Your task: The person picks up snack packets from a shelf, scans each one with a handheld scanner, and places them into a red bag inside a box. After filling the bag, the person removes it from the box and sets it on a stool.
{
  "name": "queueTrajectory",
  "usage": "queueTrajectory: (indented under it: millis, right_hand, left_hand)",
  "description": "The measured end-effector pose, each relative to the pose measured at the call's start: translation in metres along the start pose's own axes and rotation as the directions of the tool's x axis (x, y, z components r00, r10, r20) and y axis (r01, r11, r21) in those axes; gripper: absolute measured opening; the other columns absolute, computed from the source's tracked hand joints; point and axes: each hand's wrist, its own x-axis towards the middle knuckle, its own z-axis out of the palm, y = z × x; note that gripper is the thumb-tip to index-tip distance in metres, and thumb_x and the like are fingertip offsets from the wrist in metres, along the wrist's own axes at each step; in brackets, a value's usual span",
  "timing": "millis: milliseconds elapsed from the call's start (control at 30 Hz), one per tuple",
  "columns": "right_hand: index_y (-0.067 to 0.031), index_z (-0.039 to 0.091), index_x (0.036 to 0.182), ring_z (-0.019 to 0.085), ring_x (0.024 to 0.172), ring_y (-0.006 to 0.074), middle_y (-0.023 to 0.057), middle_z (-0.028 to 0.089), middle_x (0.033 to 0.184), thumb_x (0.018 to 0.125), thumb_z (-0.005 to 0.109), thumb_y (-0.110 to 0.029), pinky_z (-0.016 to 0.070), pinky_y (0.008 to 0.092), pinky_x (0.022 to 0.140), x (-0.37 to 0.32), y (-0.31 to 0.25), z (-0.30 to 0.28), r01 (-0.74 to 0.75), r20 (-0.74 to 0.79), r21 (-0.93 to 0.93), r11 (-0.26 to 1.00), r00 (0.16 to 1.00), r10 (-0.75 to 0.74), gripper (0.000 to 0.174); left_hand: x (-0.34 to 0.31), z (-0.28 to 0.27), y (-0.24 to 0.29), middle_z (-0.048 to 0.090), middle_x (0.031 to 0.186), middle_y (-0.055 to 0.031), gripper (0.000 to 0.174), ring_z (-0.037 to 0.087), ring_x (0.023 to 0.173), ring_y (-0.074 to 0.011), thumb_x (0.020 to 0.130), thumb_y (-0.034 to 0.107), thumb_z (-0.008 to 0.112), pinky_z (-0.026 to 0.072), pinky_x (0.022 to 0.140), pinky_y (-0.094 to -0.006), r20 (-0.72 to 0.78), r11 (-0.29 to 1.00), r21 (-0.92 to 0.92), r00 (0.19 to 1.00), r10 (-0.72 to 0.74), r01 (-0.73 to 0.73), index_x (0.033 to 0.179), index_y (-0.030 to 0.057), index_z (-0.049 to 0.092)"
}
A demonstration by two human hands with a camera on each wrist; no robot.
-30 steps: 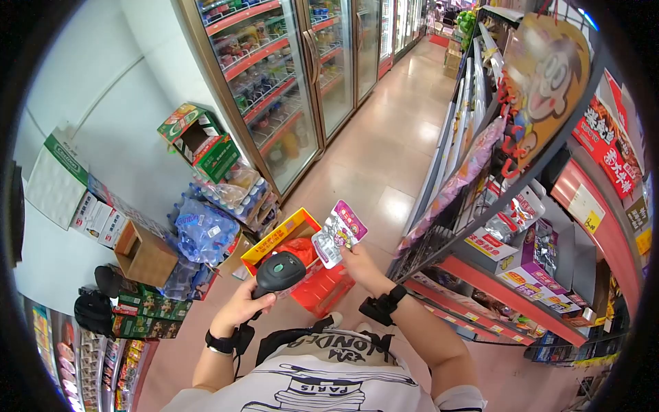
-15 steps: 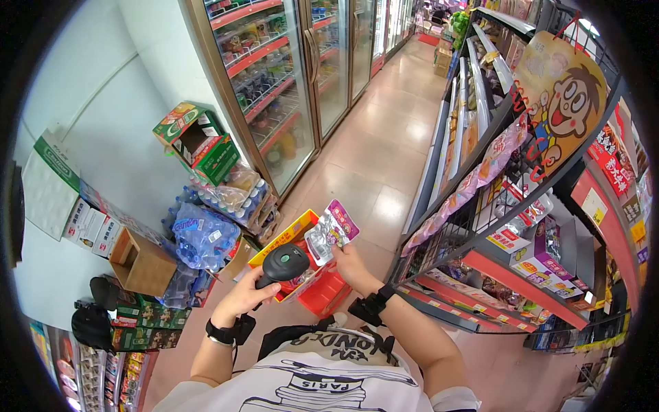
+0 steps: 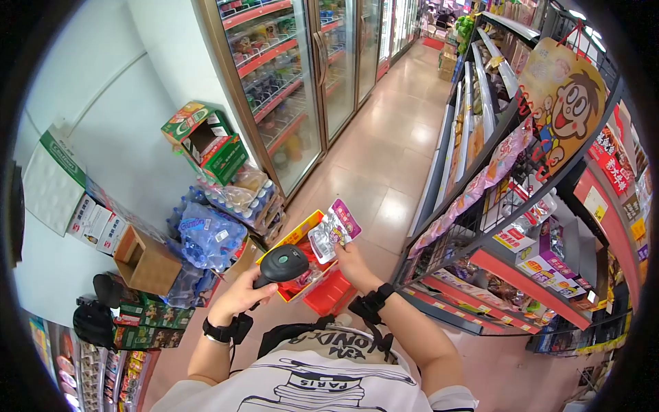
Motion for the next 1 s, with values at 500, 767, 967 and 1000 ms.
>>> queueTrajectory:
  millis: [500,767,967,1000]
  right_hand:
    - [0.0058,0.056,0.096,0.062,0.060,0.0242,0.0157,0.062,0.077,0.079,0.048,-0.010,0.0522,0.0343,0.047,0.038,0.050,0.059,-0.233,0.174,-0.502,0.833,0.916,0.361,0.025]
    - [-0.0007,0.063,0.090,0.063,0.064,0.0261,0.0132,0.064,0.072,0.075,0.055,-0.011,0.0499,0.0376,0.056,0.044,0.110,0.016,0.068,0.354,-0.773,0.630,0.871,0.340,0.020]
    - [0.0010,0.061,0.095,0.062,0.069,0.0199,0.0129,0.064,0.079,0.078,0.058,-0.017,0.0494,0.0312,0.064,-0.012,0.089,-0.074,-0.094,0.202,-0.673,0.734,0.931,0.304,0.025]
    - [0.0000,0.060,0.098,0.060,0.069,0.0156,0.0089,0.063,0.080,0.080,0.057,-0.016,0.0483,0.0285,0.062,-0.025,0.082,-0.088,-0.154,0.167,-0.615,0.773,0.933,0.319,0.024]
  left_hand:
    - [-0.045,-0.043,-0.055,0.050,0.068,0.0007,0.024,0.048,0.054,-0.0073,0.084,0.022,0.061,0.0395,0.050,-0.0218,-0.369,0.970,-0.242,0.925,-0.085,-0.008,0.092,0.0033,0.048]
    - [-0.040,-0.051,-0.060,0.050,0.068,0.0007,0.025,0.048,0.054,-0.0072,0.084,0.023,0.062,0.0393,0.050,-0.0219,-0.348,0.969,-0.239,0.926,-0.148,0.065,0.091,0.0035,0.049]
    - [0.003,-0.042,-0.048,0.050,0.070,-0.0014,0.031,0.049,0.054,-0.0088,0.085,0.029,0.061,0.0397,0.050,-0.0226,-0.234,0.988,-0.146,0.969,-0.074,0.040,0.096,0.0034,0.047]
    - [0.012,-0.038,-0.046,0.050,0.069,-0.0011,0.030,0.048,0.054,-0.0087,0.085,0.028,0.060,0.0393,0.050,-0.0225,-0.195,0.992,-0.124,0.980,-0.039,0.015,0.096,0.0035,0.047]
